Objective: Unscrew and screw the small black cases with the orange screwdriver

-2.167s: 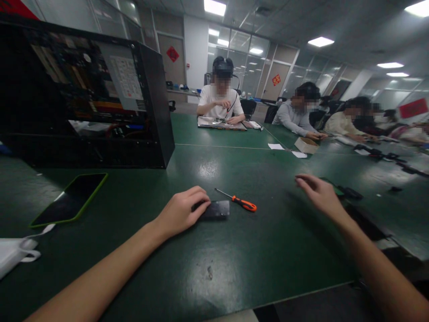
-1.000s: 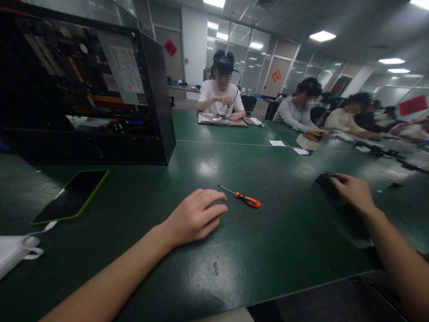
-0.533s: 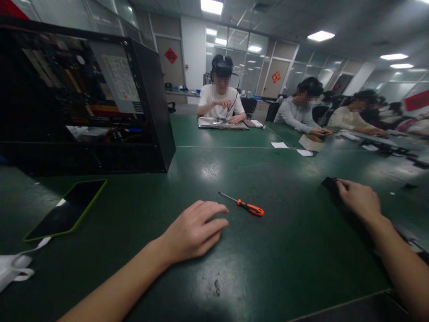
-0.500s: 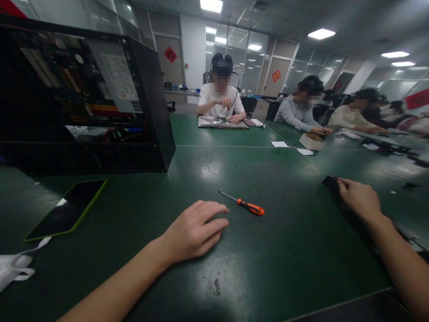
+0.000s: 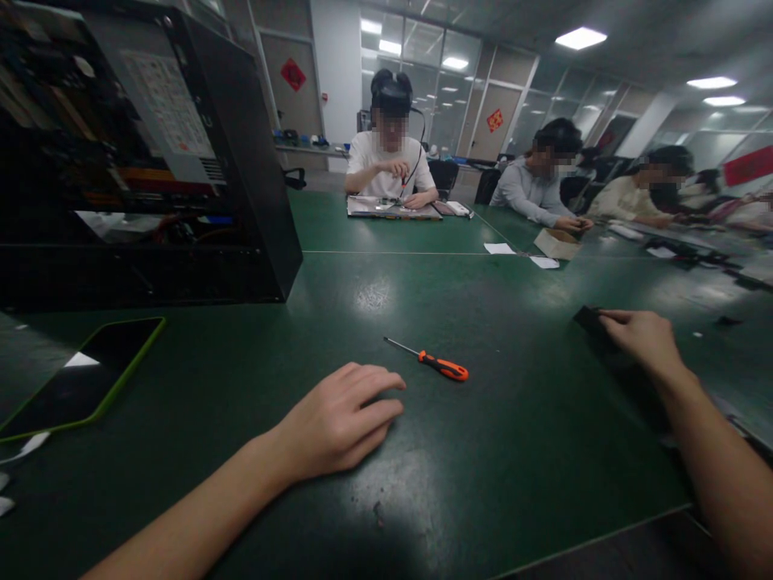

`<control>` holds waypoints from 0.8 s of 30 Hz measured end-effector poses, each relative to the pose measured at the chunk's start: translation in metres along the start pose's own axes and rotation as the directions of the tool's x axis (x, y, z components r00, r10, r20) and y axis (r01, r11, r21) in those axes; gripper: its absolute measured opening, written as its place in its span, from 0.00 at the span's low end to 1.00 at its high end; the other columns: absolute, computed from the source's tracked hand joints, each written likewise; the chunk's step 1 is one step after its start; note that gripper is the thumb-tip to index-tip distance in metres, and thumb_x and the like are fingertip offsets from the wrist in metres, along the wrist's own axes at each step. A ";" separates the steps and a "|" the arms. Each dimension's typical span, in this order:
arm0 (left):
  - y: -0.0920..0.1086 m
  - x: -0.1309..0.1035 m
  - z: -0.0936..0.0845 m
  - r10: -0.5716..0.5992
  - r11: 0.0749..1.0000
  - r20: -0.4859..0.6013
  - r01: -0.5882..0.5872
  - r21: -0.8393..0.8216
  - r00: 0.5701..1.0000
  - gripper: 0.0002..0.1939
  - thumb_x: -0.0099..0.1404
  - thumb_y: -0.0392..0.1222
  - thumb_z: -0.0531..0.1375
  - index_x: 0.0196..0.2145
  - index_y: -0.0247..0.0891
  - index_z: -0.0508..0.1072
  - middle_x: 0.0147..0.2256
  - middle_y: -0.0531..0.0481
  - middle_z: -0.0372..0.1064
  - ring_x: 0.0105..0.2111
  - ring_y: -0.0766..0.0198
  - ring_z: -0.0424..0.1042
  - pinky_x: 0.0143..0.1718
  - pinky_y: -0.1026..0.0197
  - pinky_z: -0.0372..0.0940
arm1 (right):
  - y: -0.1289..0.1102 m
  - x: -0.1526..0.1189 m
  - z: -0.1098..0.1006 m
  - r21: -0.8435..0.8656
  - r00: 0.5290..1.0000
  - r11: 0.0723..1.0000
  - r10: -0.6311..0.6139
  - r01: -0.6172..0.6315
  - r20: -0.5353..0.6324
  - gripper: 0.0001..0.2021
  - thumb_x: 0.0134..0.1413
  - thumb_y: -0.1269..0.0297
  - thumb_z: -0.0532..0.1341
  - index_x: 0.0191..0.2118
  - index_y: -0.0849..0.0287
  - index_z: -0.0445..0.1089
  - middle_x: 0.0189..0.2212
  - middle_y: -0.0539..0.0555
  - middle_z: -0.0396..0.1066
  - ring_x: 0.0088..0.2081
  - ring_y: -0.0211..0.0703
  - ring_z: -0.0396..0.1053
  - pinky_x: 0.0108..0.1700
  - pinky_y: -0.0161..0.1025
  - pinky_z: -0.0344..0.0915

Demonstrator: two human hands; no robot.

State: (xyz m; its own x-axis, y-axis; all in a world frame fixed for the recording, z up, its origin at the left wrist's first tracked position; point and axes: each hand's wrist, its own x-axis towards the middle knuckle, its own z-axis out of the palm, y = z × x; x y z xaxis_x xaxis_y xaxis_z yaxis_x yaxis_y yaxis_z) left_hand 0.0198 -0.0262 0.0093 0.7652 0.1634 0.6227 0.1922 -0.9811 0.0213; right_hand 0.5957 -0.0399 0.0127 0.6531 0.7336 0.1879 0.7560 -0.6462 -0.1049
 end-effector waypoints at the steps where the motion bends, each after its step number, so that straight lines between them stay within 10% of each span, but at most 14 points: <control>1: 0.000 0.000 0.000 0.003 1.000 0.004 -0.003 -0.004 1.000 0.09 0.71 0.32 0.57 0.46 0.36 0.76 0.48 0.39 0.76 0.48 0.53 0.76 0.45 0.52 0.70 | 0.001 0.001 0.000 0.001 1.000 1.000 -0.008 0.008 0.007 0.25 0.66 0.52 0.54 0.60 0.57 0.77 0.49 0.62 0.79 0.48 0.57 0.75 0.48 0.43 0.67; 24: 0.001 -0.003 0.006 0.029 0.999 0.055 -0.026 -0.040 0.998 0.08 0.70 0.31 0.58 0.46 0.34 0.74 0.49 0.39 0.75 0.48 0.52 0.74 0.46 0.51 0.68 | 0.029 -0.023 0.000 -0.086 0.997 0.996 0.025 -0.031 -0.075 0.31 0.63 0.39 0.50 0.58 0.50 0.77 0.47 0.66 0.79 0.46 0.68 0.76 0.40 0.52 0.69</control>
State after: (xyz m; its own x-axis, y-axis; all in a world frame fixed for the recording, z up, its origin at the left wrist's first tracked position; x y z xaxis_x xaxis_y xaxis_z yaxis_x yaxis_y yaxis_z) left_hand 0.0210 -0.0272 0.0030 0.8028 0.1408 0.5794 0.1472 -0.9884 0.0362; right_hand 0.6030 -0.0754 0.0051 0.6666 0.6996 0.2575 0.7286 -0.6845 -0.0263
